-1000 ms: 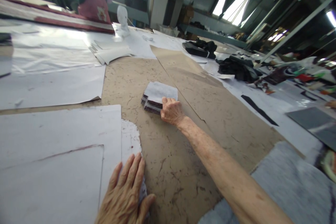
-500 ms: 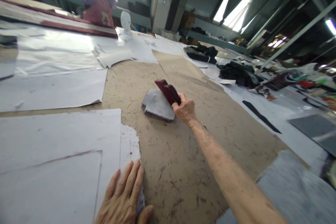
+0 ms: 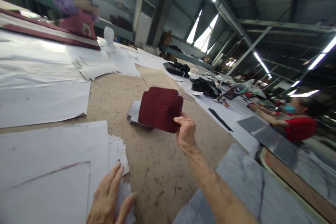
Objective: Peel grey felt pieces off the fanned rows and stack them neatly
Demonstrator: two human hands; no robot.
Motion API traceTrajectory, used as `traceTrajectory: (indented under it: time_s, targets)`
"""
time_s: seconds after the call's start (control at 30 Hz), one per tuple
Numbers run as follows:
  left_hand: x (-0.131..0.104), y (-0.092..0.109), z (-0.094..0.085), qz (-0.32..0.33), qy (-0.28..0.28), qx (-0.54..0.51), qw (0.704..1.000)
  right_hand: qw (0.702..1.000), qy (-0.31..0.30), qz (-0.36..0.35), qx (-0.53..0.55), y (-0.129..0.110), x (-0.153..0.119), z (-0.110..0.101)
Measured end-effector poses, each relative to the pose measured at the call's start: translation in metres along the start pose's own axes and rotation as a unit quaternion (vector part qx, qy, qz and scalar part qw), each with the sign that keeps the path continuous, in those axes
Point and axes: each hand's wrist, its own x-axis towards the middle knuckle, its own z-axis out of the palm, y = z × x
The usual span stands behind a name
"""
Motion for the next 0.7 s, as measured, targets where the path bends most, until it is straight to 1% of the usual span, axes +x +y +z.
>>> traceTrajectory:
  time_s: [0.03,0.07,0.1,0.13,0.17,0.2,0.23,0.27,0.33,0.37,0.4,0.47,0.53,0.57,0.63,0.7]
  targets:
    - [0.003,0.002,-0.005,-0.059,-0.016,-0.095,0.994,0.999,-0.015,0.024,0.028,-0.006,-0.021,-0.002]
    - [0.008,0.003,-0.011,-0.129,-0.037,-0.219,0.967,0.997,-0.031,0.051,0.054,-0.012,-0.042,-0.003]
    - [0.014,0.003,-0.018,-0.197,-0.062,-0.347,0.915,0.993,-0.044,0.077,0.077,-0.016,-0.065,-0.003]
    - [0.02,0.003,-0.025,-0.263,-0.083,-0.477,0.834,0.988,-0.055,0.102,0.098,-0.019,-0.086,-0.003]
    - [0.026,0.001,-0.031,-0.313,-0.101,-0.6,0.729,0.984,-0.064,0.124,0.115,-0.021,-0.106,-0.002]
    - [0.032,-0.001,-0.037,-0.335,-0.117,-0.65,0.672,0.978,-0.072,0.147,0.132,-0.023,-0.125,-0.001]
    - [0.037,-0.003,-0.043,-0.353,-0.129,-0.68,0.63,0.969,-0.079,0.176,0.154,-0.023,-0.142,-0.001]
    - [0.041,-0.005,-0.048,-0.368,-0.136,-0.7,0.597,0.957,-0.085,0.211,0.182,-0.023,-0.156,0.0]
    - [0.043,-0.009,-0.055,-0.393,-0.146,-0.71,0.566,0.923,-0.077,0.288,0.242,-0.02,-0.178,0.001]
    - [0.043,-0.01,-0.057,-0.404,-0.15,-0.714,0.552,0.906,-0.061,0.322,0.266,-0.018,-0.186,0.001]
    - [0.041,-0.011,-0.059,-0.413,-0.155,-0.713,0.545,0.893,-0.039,0.35,0.282,-0.015,-0.192,0.0]
    - [0.038,-0.01,-0.06,-0.419,-0.171,-0.71,0.54,0.883,0.008,0.373,0.283,-0.009,-0.201,-0.003]
    - [0.036,-0.007,-0.059,-0.41,-0.186,-0.71,0.542,0.888,0.028,0.38,0.259,-0.003,-0.205,-0.008]
    - [0.036,-0.006,-0.059,-0.4,-0.193,-0.711,0.545,0.894,0.024,0.378,0.239,0.0,-0.206,-0.011]
    - [0.037,-0.002,-0.059,-0.374,-0.204,-0.716,0.553,0.914,0.009,0.358,0.189,0.002,-0.207,-0.017]
    - [0.036,0.002,-0.059,-0.341,-0.217,-0.72,0.564,0.939,-0.004,0.322,0.122,-0.002,-0.211,-0.022]
